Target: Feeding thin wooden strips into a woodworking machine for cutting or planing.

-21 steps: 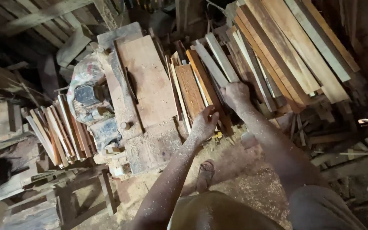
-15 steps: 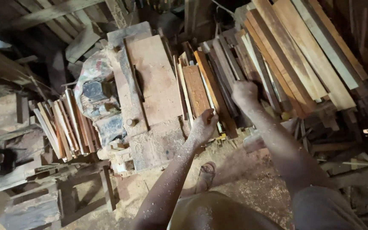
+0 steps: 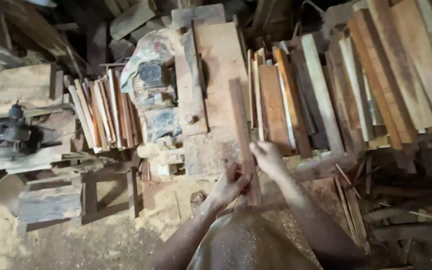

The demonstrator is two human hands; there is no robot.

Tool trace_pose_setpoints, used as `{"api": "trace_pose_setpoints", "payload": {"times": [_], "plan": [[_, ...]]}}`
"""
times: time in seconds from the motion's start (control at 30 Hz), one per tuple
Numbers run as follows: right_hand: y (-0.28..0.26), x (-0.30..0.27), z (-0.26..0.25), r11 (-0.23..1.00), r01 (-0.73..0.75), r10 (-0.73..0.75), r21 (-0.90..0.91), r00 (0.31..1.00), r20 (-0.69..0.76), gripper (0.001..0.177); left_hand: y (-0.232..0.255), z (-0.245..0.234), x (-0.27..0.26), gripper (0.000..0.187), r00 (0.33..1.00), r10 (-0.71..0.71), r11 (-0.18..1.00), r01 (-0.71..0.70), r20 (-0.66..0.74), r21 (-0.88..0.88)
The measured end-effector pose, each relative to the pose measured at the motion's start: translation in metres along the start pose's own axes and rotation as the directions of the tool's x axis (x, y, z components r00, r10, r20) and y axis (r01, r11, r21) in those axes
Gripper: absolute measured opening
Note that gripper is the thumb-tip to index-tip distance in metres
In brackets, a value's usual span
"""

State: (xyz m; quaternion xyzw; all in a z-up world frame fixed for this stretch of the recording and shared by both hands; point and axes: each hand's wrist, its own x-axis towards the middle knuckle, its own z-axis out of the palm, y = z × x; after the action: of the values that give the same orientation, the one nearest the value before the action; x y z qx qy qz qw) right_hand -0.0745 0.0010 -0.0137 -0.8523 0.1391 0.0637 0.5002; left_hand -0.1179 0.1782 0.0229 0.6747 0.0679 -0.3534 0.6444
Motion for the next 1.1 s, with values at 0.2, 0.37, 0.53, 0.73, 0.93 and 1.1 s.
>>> {"api": "trace_pose_setpoints", "payload": {"times": [0.2,0.37,0.53,0.73,0.93,1.1], "plan": [[-0.003,0.016,0.061,0.979,0.077,-0.091,-0.188,0.994,-0.067,0.032,-0.055,-0.033,-0.028,0.024,0.994,-0.094,0.958,0.075,-0.056,-0.277],[0.010,0.079,0.110,0.952,0.153,-0.209,-0.264,0.958,-0.197,0.027,-0.071,-0.049,-0.025,0.030,0.995,-0.034,0.991,0.022,-0.092,-0.130],[0.010,0.089,0.126,0.911,0.252,-0.346,-0.327,0.899,-0.269,0.007,-0.119,-0.029,-0.017,0.063,0.994,0.091,0.934,-0.062,-0.068,0.352],[-0.060,0.065,0.105,0.902,0.385,-0.414,-0.198,0.900,-0.137,0.050,-0.101,-0.038,-0.029,0.032,0.979,-0.204,0.775,0.153,0.013,0.613],[-0.037,0.100,0.122,0.865,0.438,-0.486,-0.244,0.852,-0.196,0.050,-0.115,-0.036,-0.006,0.090,1.000,-0.014,0.354,0.004,0.001,0.935],[0.027,0.156,0.153,0.951,-0.011,-0.059,-0.309,0.974,-0.217,0.016,-0.100,-0.044,-0.001,0.082,0.999,0.042,0.409,-0.008,-0.010,0.913]]}}
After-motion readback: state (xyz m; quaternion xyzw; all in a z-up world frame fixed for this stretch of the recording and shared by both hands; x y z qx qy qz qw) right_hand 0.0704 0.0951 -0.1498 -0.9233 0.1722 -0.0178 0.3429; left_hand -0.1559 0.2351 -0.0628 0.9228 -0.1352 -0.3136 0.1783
